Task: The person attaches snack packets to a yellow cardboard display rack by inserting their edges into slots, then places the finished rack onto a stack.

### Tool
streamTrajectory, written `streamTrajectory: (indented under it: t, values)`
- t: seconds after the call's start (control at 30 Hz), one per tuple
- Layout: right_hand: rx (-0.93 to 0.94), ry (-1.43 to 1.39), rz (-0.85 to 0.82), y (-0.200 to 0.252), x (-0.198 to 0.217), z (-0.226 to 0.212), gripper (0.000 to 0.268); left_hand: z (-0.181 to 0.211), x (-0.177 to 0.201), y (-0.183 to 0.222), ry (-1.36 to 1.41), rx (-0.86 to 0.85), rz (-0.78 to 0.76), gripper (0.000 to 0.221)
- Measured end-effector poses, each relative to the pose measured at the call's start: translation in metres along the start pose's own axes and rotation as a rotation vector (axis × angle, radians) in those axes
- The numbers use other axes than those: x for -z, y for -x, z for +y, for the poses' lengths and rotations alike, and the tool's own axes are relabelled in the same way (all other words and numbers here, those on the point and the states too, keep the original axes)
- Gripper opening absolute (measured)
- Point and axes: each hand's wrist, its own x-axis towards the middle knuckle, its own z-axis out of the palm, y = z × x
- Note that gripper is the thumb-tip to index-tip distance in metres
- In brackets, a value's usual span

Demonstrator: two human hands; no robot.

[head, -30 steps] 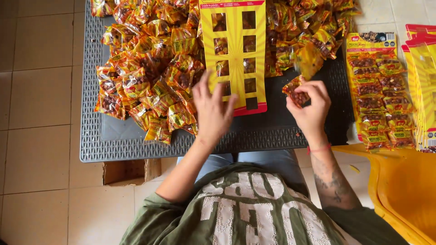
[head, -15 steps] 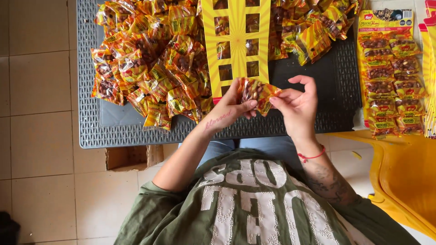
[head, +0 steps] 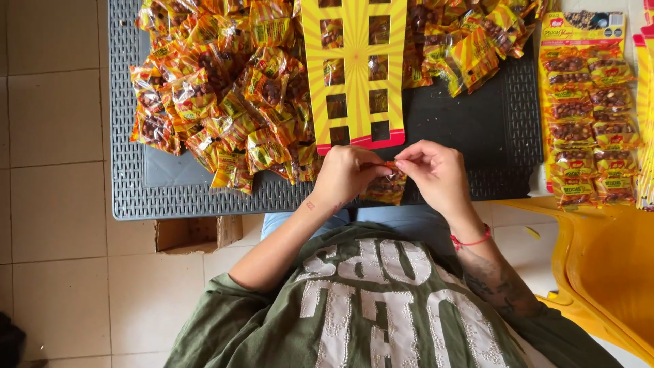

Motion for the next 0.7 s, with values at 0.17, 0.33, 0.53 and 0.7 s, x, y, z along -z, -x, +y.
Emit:
streamTrajectory:
  t: [0.17,0.33,0.53,0.7]
  values:
    - [0.127,0.011,0.088,-0.042,-0.001,0.032,0.022,-0.037,-0.004,-0.026,-0.008,0.013,0.075,0.004]
    - [0.283,0.311,0.204,-0.081,-0.013,0.028,0.029,-0.022,0.006,-0.052,-0.863,-0.032,0.197,0.019]
    - [0.444,0.726,0.357,-0.096,0.003,0.043,0.042,-0.049,-0.02,-0.049,-0.665,-0.251,0.199,0.022]
    - [0.392,0.917,0.504,-0.111,0.06,0.036,0.055,-0.018,-0.04,-0.021,-0.46,-0.351,0.073,0.06]
